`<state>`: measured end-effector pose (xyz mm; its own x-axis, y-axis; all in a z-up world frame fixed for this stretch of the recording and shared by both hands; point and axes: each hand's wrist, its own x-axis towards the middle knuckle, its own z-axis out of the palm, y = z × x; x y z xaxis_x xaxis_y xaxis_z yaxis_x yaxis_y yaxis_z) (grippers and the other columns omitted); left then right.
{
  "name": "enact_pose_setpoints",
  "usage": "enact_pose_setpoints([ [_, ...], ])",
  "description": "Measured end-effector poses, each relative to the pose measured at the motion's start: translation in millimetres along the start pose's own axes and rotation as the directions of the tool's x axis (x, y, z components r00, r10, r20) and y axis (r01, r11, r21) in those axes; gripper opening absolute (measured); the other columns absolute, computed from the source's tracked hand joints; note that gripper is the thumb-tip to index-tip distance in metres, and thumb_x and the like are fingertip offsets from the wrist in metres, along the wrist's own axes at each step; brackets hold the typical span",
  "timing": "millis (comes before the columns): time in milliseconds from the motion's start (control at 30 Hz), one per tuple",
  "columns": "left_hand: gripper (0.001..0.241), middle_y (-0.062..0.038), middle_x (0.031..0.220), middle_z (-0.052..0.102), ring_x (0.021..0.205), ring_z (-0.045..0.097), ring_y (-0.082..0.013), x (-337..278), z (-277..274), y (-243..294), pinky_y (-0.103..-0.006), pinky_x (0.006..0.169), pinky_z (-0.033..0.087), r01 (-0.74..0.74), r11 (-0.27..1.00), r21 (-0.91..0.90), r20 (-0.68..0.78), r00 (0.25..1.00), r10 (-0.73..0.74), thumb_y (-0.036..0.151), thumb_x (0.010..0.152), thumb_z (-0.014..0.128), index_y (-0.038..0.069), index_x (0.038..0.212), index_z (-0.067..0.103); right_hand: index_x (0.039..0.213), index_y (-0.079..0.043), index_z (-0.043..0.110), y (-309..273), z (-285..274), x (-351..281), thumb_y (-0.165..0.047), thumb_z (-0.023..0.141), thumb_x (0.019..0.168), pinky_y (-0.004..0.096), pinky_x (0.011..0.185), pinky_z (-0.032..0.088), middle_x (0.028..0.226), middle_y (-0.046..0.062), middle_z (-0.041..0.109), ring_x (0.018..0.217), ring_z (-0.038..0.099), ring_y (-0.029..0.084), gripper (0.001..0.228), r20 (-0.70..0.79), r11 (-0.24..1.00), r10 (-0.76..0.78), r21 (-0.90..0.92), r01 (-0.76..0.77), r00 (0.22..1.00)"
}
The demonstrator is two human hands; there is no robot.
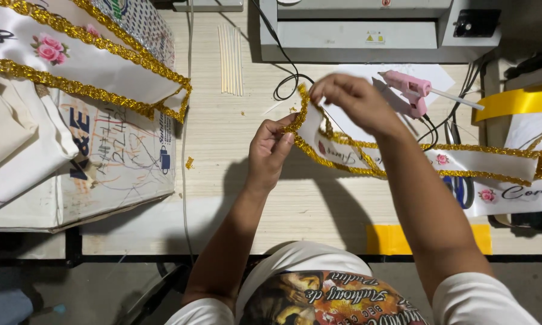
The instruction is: The person decorates a white sash with gold tinsel trim. They apply hot glue along the sash edges, press the tinsel into place, and trim excess material with scissors. The process is repeated on both sides of the sash.
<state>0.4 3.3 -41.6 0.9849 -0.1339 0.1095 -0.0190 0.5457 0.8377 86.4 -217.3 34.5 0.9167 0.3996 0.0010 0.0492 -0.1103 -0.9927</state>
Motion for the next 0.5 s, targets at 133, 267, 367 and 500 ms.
enact_pose_setpoints([
  [133, 0.013, -0.019, 0.144, 0.061, 0.118, 0.060, -0.0122, 2.0, 1.1, 0.0, -0.0330, 0.108, 0.049, -0.026, 0.997, -0.071, 0.021, 0.999, 0.027, 0.007, 0.105, 0.063, 0.003, 0.116, 0.057, 0.117, -0.004, 0.069, 10.6, 10.3, -3.2, -0.019, 0.067, 0.102, 0.033, 0.108, 0.051, 0.124, 0.008, 0.068, 0.121, 0.062, 0.018, 0.022, 0.147, 0.976, -0.022, 0.219, -0.011, 0.989],
  [267, 0.014, -0.017, 0.142, 0.061, 0.121, 0.059, -0.0122, 3.2, 4.0, 8.2, -0.0339, 0.112, 0.047, 0.005, 0.993, -0.118, 0.054, 0.999, 0.001, 0.006, 0.105, 0.062, 0.004, 0.117, 0.056, 0.111, -0.003, 0.068, -0.3, 13.4, -3.2, -0.021, 0.078, 0.089, 0.036, 0.101, 0.055, 0.140, 0.009, 0.060, 0.123, 0.061, 0.021, 0.029, 0.059, 0.998, 0.012, 0.067, -0.016, 0.998],
  [367, 0.015, -0.016, 0.142, 0.062, 0.120, 0.059, -0.0119, 2.8, 0.6, 7.2, -0.0338, 0.113, 0.047, 0.045, 0.989, -0.144, 0.095, 0.995, -0.031, 0.006, 0.105, 0.062, 0.004, 0.118, 0.056, 0.113, -0.005, 0.068, 0.7, 7.2, -1.6, -0.021, 0.078, 0.088, 0.036, 0.103, 0.055, 0.145, 0.009, 0.059, 0.128, 0.061, 0.021, 0.030, 0.091, 0.992, -0.027, 0.129, 0.015, 0.995],
  [500, 0.010, -0.015, 0.137, 0.066, 0.110, 0.060, -0.0090, 5.1, 3.4, 9.5, -0.0295, 0.103, 0.051, 0.043, 0.996, -0.073, 0.106, 0.994, -0.036, 0.009, 0.106, 0.064, 0.006, 0.112, 0.056, 0.112, -0.004, 0.070, -15.7, 10.4, -2.4, -0.011, 0.084, 0.087, 0.036, 0.106, 0.054, 0.148, 0.009, 0.060, 0.129, 0.060, 0.021, 0.029, 0.268, 0.895, -0.044, 0.439, -0.081, 0.962],
])
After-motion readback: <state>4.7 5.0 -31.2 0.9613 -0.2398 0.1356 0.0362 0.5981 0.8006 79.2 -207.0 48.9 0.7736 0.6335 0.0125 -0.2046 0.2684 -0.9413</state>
